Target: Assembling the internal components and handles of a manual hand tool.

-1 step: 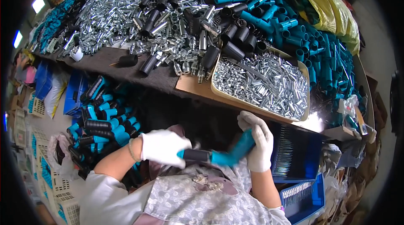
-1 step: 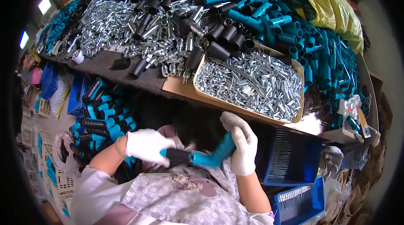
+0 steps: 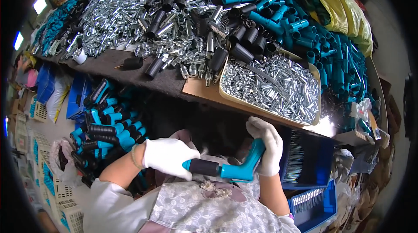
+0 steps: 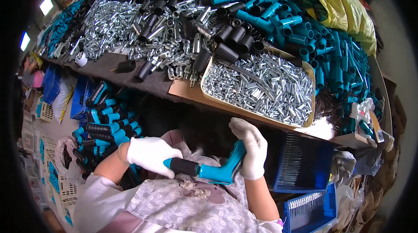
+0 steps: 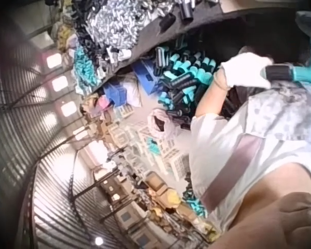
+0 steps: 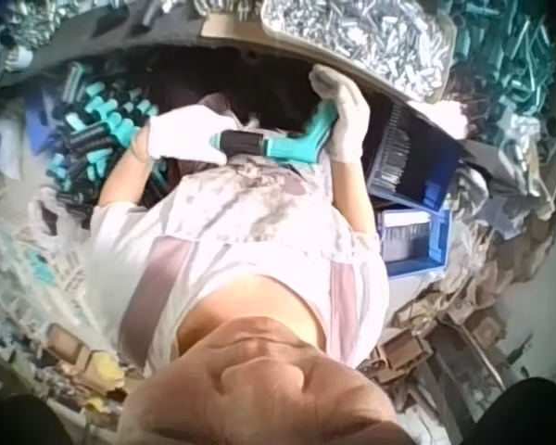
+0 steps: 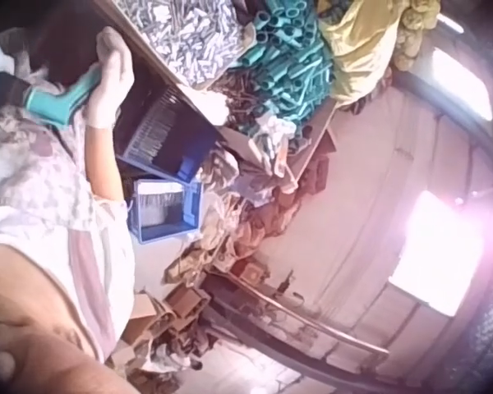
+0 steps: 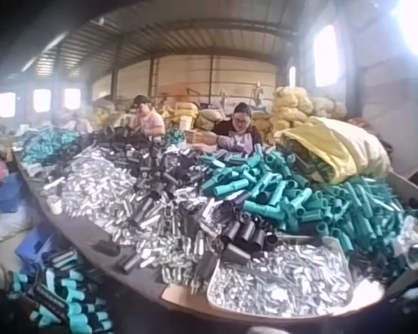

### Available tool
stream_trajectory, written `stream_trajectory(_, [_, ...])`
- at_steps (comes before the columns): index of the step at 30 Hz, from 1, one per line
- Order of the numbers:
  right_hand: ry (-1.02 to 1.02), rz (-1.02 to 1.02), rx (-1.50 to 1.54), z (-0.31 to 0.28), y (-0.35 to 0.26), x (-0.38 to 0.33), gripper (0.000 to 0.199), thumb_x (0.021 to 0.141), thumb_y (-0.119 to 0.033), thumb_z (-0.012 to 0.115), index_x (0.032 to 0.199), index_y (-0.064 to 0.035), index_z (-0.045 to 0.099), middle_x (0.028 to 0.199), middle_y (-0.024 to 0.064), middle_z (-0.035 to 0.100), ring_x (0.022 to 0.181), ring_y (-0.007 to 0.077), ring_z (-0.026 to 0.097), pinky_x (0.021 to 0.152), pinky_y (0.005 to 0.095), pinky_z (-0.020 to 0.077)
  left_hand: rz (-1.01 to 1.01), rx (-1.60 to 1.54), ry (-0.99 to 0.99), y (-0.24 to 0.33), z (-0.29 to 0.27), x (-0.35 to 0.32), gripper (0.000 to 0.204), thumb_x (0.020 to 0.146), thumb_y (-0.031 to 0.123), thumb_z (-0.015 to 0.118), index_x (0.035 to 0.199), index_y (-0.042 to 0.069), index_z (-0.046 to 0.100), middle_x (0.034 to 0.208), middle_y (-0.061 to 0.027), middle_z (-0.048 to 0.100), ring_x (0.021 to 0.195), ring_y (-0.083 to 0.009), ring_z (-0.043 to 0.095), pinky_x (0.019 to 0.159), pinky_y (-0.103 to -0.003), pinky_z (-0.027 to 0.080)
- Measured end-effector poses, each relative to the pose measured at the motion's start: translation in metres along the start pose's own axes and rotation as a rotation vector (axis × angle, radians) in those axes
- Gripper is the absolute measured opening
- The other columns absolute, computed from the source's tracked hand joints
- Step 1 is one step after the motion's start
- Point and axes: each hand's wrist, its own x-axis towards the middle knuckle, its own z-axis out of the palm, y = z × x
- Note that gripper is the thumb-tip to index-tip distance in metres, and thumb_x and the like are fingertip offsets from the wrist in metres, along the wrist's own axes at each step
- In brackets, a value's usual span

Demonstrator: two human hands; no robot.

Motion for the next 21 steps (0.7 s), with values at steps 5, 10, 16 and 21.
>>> stream_trajectory(5, [0.086, -0.101, 0.091, 0.021, -0.002, -0.017, 0.049, 0.101, -0.033, 0.050, 0.127, 0.0076, 0.058, 0.133, 0.0211, 0.059, 0.126, 0.0298, 0.056, 0.110, 0.0401, 0.0396, -0.170, -0.225, 0.563, -0.027, 0.006, 0.006, 0.039, 0.075, 0.034, 0.080, 0.097, 0.003, 0.069, 0.085, -0.0142, 0.070, 0.077, -0.0307, 0.071, 0.068, -0.036, 0.055])
stream_trajectory(10, [0.101, -0.004, -0.074, 0.013, -0.006, 0.001, 0.032, 0.095, -0.018, 0.056, 0.113, 0.0071, 0.067, 0.125, 0.0194, 0.066, 0.116, 0.0267, 0.062, 0.107, 0.0400, 0.0429, 0.047, 0.200, 0.247, -0.012, 0.028, -0.001, 0.043, 0.077, 0.040, 0.078, 0.111, 0.017, 0.068, 0.091, -0.0084, 0.071, 0.081, -0.0309, 0.070, 0.071, -0.039, 0.057])
stream_trajectory(16, [0.032, -0.167, -0.176, 0.028, -0.014, -0.013, 0.034, 0.090, -0.009, 0.058, 0.121, 0.0038, 0.063, 0.137, 0.0186, 0.059, 0.127, 0.0266, 0.055, 0.111, 0.0382, 0.0375, -0.311, 0.104, 0.706, -0.033, 0.037, 0.018, 0.033, 0.080, 0.034, 0.074, 0.097, 0.007, 0.068, 0.082, -0.0151, 0.069, 0.073, -0.0335, 0.069, 0.063, -0.040, 0.055])
stream_trajectory(21, [0.069, -0.040, 0.055, 0.002, -0.002, -0.002, 0.033, 0.098, -0.017, 0.052, 0.114, 0.0071, 0.067, 0.120, 0.0184, 0.068, 0.113, 0.0252, 0.064, 0.104, 0.0376, 0.0458, 0.141, 0.046, 0.531, -0.018, 0.043, 0.007, 0.039, 0.077, 0.039, 0.081, 0.102, 0.011, 0.071, 0.086, -0.0091, 0.071, 0.076, -0.0286, 0.070, 0.069, -0.036, 0.057])
